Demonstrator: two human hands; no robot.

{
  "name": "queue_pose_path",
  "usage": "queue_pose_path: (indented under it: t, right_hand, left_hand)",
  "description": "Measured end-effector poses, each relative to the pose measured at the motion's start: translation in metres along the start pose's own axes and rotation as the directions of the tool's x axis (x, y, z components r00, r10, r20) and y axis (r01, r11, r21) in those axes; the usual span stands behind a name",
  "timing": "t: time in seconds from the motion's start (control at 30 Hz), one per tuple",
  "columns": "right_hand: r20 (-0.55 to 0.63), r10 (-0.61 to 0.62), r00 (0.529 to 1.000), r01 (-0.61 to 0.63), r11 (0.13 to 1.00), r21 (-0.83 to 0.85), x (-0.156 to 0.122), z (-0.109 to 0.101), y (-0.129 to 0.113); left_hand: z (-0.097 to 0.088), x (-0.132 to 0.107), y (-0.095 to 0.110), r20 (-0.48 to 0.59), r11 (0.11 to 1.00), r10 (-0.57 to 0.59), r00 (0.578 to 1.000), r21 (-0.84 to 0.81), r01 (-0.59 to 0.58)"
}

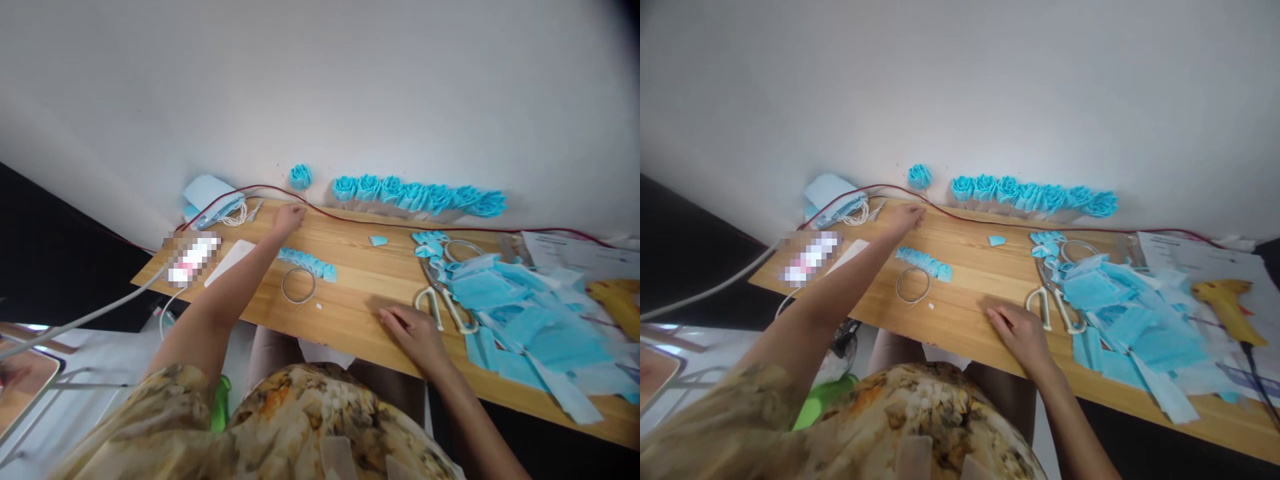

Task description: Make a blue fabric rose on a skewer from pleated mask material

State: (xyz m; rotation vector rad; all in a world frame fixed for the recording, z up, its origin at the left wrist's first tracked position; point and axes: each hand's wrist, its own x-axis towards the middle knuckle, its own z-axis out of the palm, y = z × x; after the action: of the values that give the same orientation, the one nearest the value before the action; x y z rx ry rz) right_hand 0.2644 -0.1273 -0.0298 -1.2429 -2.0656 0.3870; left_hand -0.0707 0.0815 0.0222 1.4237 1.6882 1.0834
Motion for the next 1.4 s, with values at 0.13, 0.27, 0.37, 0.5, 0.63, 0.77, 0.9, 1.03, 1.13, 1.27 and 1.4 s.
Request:
queue_pose_path:
  t: [0.13, 0.27, 0.37, 0.5, 0.63, 0.77, 0.9, 1.03, 1.13, 1.27, 1.4]
  right_hand:
    - [0.015, 0.055, 0.998, -0.055, 0.998, 0.027, 0.001, -0.002, 0.000]
    - [0.040, 0.073, 0.997, -0.074, 0.997, 0.034, 0.003, -0.004, -0.002]
    - [0.027, 0.065, 0.997, -0.066, 0.997, 0.042, 0.003, -0.005, -0.002]
    - [-0.003, 0.047, 0.999, -0.047, 0.998, 0.035, 0.003, -0.005, -0.003]
    - [-0.019, 0.024, 1.000, -0.023, 1.000, 0.021, 0.004, -0.005, -0.005]
    - [-0.025, 0.016, 1.000, -0.015, 1.000, 0.026, 0.006, -0.006, -0.006]
    - [-0.020, 0.030, 0.999, -0.029, 0.999, 0.043, 0.006, -0.006, -0.006]
    - [-0.015, 0.044, 0.999, -0.043, 0.998, 0.039, 0.006, -0.007, -0.006]
    - [-0.003, 0.055, 0.998, -0.055, 0.998, 0.039, 0.006, -0.007, -0.006]
    - [-0.001, 0.054, 0.999, -0.054, 0.998, 0.035, 0.006, -0.006, -0.006]
    - [-0.030, 0.023, 0.999, -0.022, 1.000, 0.021, 0.007, -0.005, -0.004]
  left_hand:
    - [0.002, 0.024, -0.002, -0.126, 0.998, -0.019, 0.992, -0.069, 0.010]
    - [0.012, 0.047, -0.004, -0.177, 0.995, -0.026, 0.984, -0.096, 0.009]
    - [0.020, 0.063, -0.007, -0.174, 0.995, -0.020, 0.984, -0.096, 0.004]
    - [0.029, 0.083, -0.014, -0.196, 0.997, -0.012, 0.981, -0.075, -0.003]
    - [0.033, 0.094, -0.022, -0.219, 0.998, 0.003, 0.976, -0.065, -0.018]
    - [0.032, 0.095, -0.026, -0.208, 0.997, 0.011, 0.978, -0.072, -0.027]
    - [0.032, 0.090, -0.024, -0.238, 0.996, 0.040, 0.970, -0.068, -0.058]
    - [0.029, 0.089, -0.011, -0.318, 0.990, 0.098, 0.943, -0.065, -0.125]
    - [0.020, 0.094, 0.008, -0.378, 0.977, 0.135, 0.916, -0.101, -0.185]
    - [0.001, 0.093, 0.035, -0.357, 0.927, 0.213, 0.909, -0.220, -0.304]
    - [-0.004, 0.066, 0.042, -0.228, 0.918, 0.282, 0.932, -0.217, -0.331]
